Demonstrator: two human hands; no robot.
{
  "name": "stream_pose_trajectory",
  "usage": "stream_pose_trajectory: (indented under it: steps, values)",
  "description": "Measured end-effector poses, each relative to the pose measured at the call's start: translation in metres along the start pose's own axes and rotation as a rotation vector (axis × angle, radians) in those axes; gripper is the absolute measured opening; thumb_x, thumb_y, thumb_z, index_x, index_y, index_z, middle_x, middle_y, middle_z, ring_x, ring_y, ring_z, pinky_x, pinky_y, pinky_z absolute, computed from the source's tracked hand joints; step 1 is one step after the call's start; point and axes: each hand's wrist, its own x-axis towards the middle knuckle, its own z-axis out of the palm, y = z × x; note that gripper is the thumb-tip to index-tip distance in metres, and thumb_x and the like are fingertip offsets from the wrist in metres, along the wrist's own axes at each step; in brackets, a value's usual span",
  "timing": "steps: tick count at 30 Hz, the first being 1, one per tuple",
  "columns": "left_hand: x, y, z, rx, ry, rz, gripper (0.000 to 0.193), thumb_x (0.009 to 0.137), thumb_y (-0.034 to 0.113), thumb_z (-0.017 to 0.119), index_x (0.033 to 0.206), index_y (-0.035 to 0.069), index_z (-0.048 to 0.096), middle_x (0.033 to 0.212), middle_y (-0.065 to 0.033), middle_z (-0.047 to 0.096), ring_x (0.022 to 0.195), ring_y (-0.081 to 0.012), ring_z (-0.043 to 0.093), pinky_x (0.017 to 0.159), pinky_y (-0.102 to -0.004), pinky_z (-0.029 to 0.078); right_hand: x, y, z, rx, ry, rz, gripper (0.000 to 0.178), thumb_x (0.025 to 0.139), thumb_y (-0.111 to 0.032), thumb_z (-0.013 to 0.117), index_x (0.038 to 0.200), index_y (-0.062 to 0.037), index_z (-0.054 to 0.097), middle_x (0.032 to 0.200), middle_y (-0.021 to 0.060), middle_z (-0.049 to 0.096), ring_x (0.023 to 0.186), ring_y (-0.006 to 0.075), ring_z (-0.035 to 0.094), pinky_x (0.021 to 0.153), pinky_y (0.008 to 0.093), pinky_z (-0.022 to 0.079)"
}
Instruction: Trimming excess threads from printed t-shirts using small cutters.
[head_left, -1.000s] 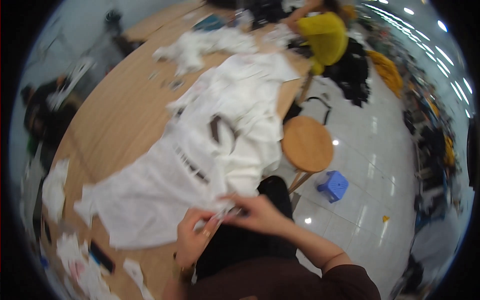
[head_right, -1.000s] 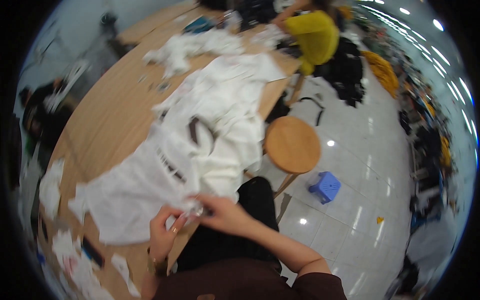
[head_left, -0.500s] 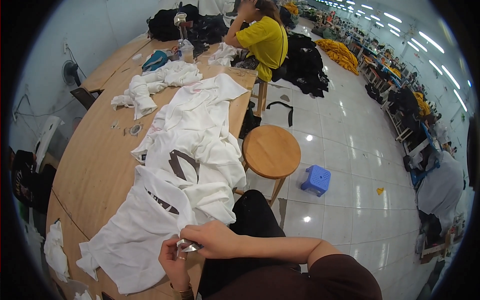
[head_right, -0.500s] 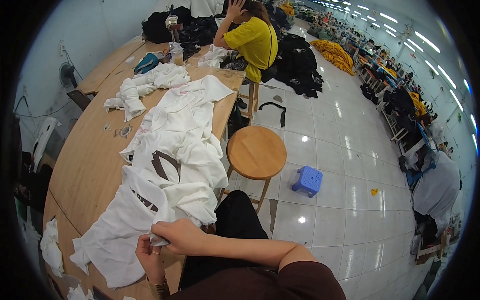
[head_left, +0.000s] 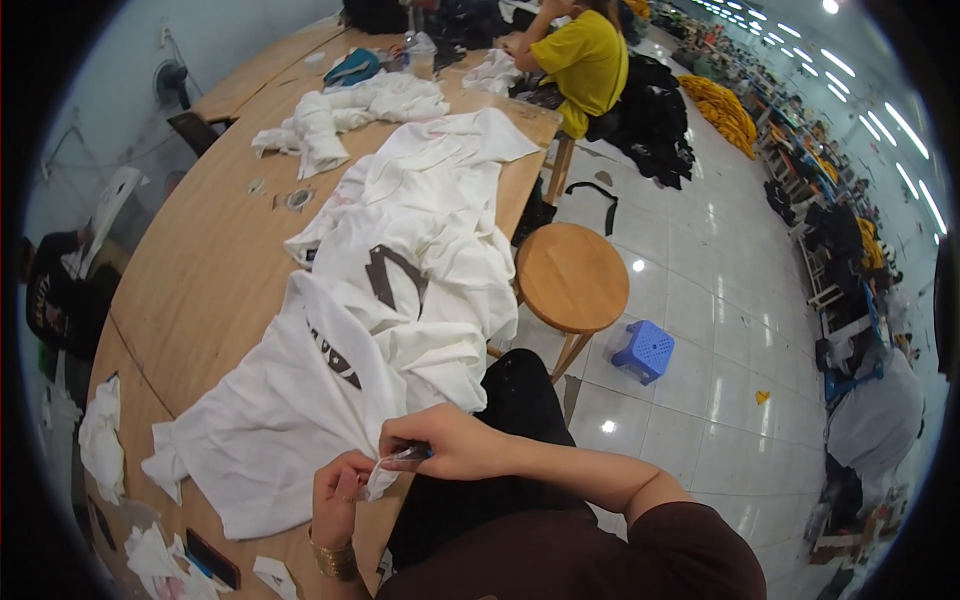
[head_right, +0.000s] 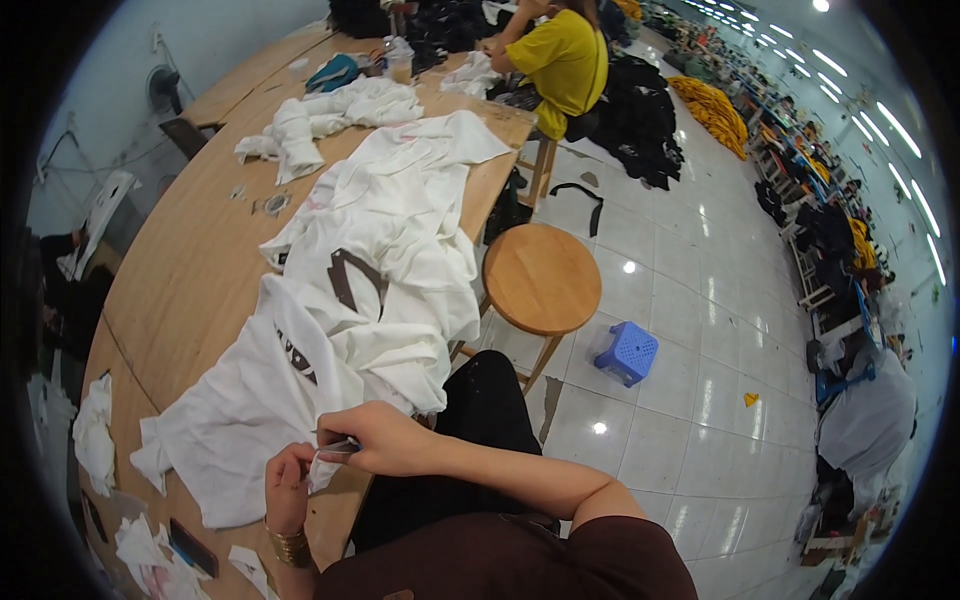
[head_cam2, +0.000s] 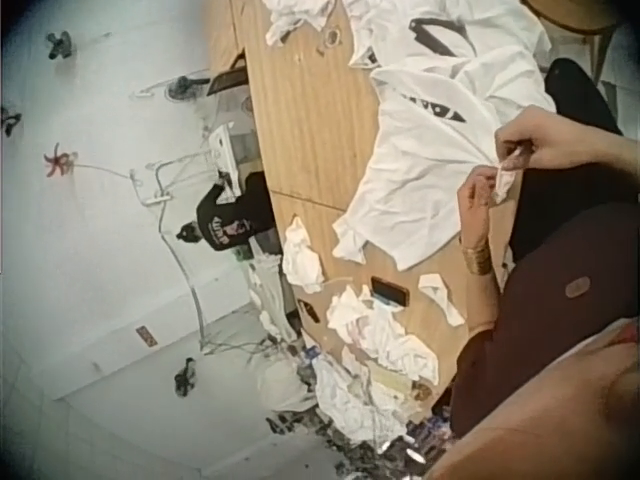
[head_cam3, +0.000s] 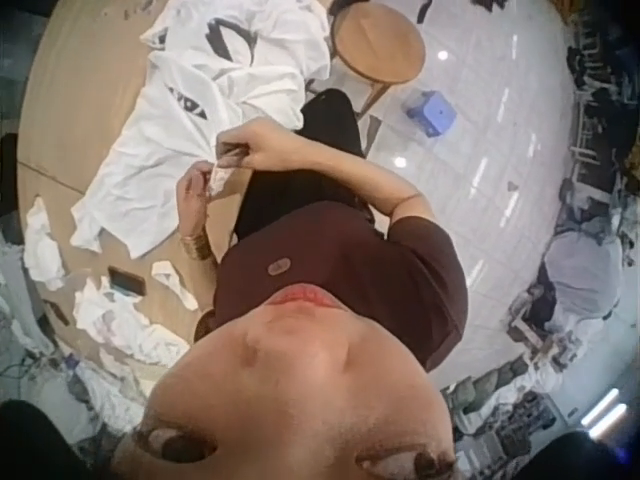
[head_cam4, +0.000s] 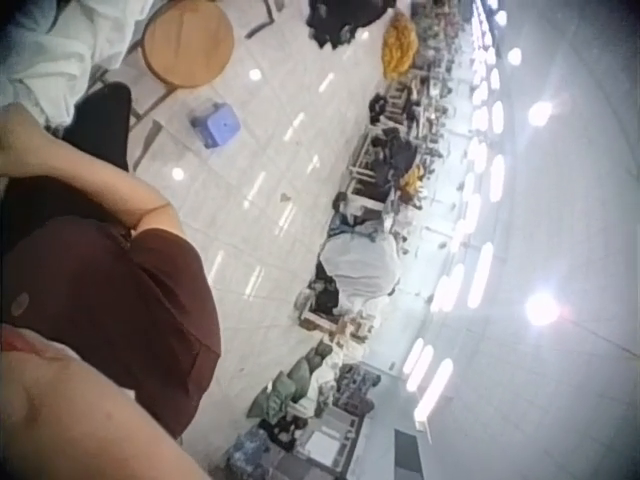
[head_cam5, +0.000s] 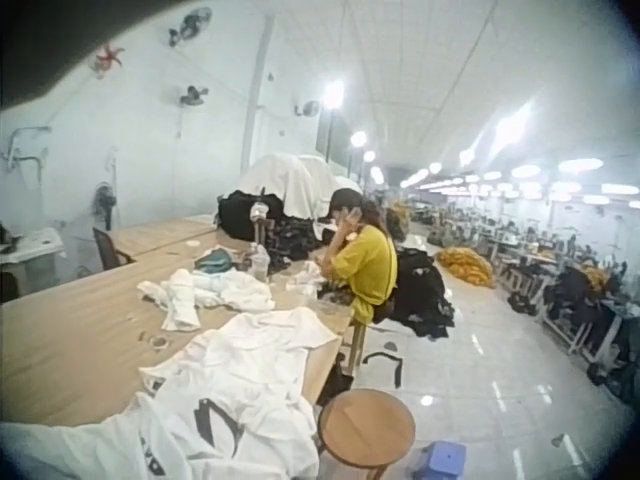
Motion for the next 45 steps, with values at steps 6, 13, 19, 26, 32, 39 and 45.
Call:
stream_pose_trajectory:
  steps: [6, 13, 19, 26, 32, 39, 45]
  values:
    - [0.0, 0.002, -0.004, 0.41, -0.11, 0.127, 0.016, 0.073, 0.015, 0.07, 0.075, 0.002, 0.059, 0.069, -0.0014, 0.05, 0.064, -0.0103, 0.043, 0.061, -0.0242, 0.035, -0.006, 0.002, -0.008, -0.143, -0.005, -0.006, 0.02, 0.081, -0.021, 0.063, 0.082, -0.0031, 0.053, 0.067, 0.0077, 0.055, 0.06, 0.0194, 0.054, 0.057, 0.0289, 0.042]
    - [-0.005, 0.004, 0.001, 0.365, 0.021, 0.291, 0.012, 0.076, 0.012, 0.065, 0.073, 0.002, 0.058, 0.073, -0.004, 0.053, 0.065, -0.0114, 0.045, 0.066, -0.0233, 0.037, -0.011, -0.007, -0.017, -0.207, 0.019, -0.047, 0.021, 0.08, -0.02, 0.064, 0.077, -0.0037, 0.051, 0.066, 0.0084, 0.053, 0.058, 0.0225, 0.053, 0.055, 0.0295, 0.042]
    - [0.007, -0.001, 0.017, 0.321, 0.2, 0.198, 0.011, 0.082, 0.009, 0.06, 0.089, 0.001, 0.058, 0.078, -0.0047, 0.057, 0.074, -0.0104, 0.052, 0.071, -0.0232, 0.042, -0.005, -0.004, -0.023, -0.147, 0.119, 0.09, 0.014, 0.08, -0.015, 0.063, 0.081, -0.0027, 0.055, 0.066, 0.0051, 0.053, 0.06, 0.0107, 0.05, 0.056, 0.0245, 0.041]
    - [-0.002, -0.009, 0.03, 0.328, 0.465, 0.293, 0.017, 0.075, 0.005, 0.066, 0.09, 0.003, 0.058, 0.084, -0.008, 0.056, 0.077, -0.018, 0.058, 0.069, -0.0278, 0.047, 0.013, -0.006, -0.003, -0.095, 0.136, 0.285, 0.016, 0.079, -0.012, 0.064, 0.078, 0.0004, 0.055, 0.063, 0.0013, 0.052, 0.059, 0.0057, 0.045, 0.055, 0.0211, 0.039]
    - [0.001, -0.028, 0.029, 0.391, 0.348, 0.619, 0.014, 0.077, 0.012, 0.063, 0.085, 0.003, 0.057, 0.081, -0.0102, 0.057, 0.08, -0.0254, 0.055, 0.07, -0.0333, 0.044, -0.005, 0.001, -0.004, -0.075, 0.221, 0.255, 0.012, 0.073, -0.006, 0.065, 0.072, -0.0008, 0.054, 0.061, 0.0013, 0.052, 0.057, 0.0074, 0.045, 0.053, 0.0217, 0.037]
    - [-0.02, -0.036, 0.013, -0.062, 0.068, 0.372, 0.015, 0.085, 0.016, 0.056, 0.086, 0.001, 0.054, 0.077, -0.0038, 0.056, 0.075, -0.011, 0.051, 0.069, -0.0275, 0.041, 0.007, -0.017, -0.008, -0.137, -0.207, 0.359, 0.005, 0.082, -0.003, 0.059, 0.082, -0.0009, 0.055, 0.071, 0.0009, 0.047, 0.062, 0.0087, 0.039, 0.055, 0.019, 0.032]
    - [-0.032, -0.038, 0.009, 0.348, 0.297, 0.412, 0.017, 0.081, 0.02, 0.058, 0.082, 0.003, 0.054, 0.074, -0.0027, 0.056, 0.069, -0.019, 0.051, 0.065, -0.0319, 0.04, 0.034, -0.018, -0.004, -0.25, -0.435, 0.114, 0.006, 0.081, 0.003, 0.058, 0.081, 0.0006, 0.053, 0.067, -0.0033, 0.043, 0.059, 0.0056, 0.035, 0.052, 0.0169, 0.03]
